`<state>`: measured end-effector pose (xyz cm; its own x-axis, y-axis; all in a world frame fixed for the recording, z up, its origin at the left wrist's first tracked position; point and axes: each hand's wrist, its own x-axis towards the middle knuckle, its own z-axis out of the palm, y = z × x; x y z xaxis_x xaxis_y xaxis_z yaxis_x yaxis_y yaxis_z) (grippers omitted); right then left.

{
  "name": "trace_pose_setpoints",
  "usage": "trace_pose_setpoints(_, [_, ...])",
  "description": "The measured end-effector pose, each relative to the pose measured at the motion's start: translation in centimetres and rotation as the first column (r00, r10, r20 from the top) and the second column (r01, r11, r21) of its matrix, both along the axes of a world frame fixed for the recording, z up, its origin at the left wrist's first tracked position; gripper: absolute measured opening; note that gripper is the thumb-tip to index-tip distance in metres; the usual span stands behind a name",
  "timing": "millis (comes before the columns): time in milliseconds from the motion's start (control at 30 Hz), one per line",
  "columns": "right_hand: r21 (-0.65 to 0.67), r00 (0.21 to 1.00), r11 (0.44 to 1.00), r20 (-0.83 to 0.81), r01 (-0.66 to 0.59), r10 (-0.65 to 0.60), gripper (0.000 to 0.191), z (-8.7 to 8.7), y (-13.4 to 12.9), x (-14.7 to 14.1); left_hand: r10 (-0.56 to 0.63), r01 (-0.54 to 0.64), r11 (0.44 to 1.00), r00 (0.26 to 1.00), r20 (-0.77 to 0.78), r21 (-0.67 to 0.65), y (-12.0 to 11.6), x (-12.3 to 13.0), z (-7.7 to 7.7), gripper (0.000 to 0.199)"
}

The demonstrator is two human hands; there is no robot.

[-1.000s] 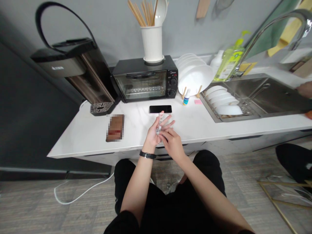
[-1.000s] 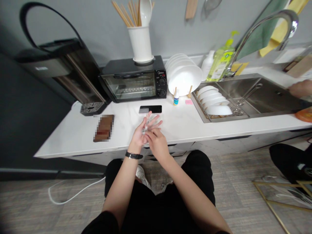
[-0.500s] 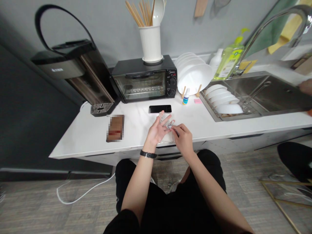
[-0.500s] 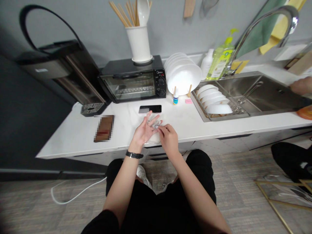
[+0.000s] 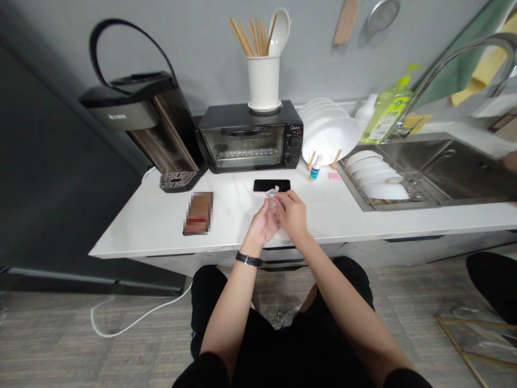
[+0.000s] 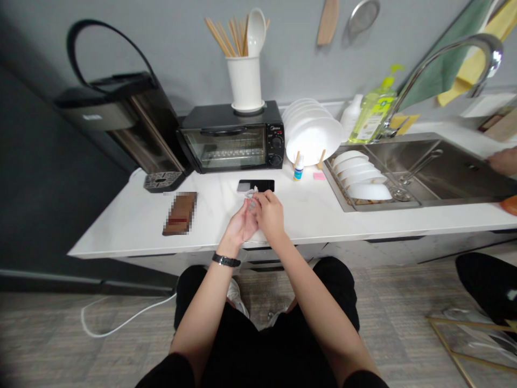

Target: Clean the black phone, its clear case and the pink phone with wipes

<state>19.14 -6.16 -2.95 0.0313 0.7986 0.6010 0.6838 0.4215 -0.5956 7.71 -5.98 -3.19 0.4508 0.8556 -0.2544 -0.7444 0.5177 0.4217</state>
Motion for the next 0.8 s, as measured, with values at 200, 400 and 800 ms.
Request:
trace_pose_setpoints(200, [-0.016, 0.980, 0.982, 0.064, -0.186, 0.187, 0.026, -1.8, -4.9, 0.0, -0.004, 0.005, 0.997, 1.000, -0.015, 0.082, -0.4, -0.1, 0.4, 0.048])
trace_pose_setpoints(400, [0.009, 0.977, 0.981, 0.085, -0.194, 0.193, 0.025, -3.0, -10.0, 0.8, -0.049, 0.063, 0.979, 0.996, -0.077, 0.192, -0.6, -0.5, -0.1, 0.050])
trace_pose_setpoints(800, [-0.009, 0.997, 0.998, 0.050, 0.066, -0.066, 0.025, -2.6, -4.7, 4.5, -0.016, 0.037, 0.984, 0.992, -0.126, 0.172, -0.4, 0.0, -0.3, 0.053])
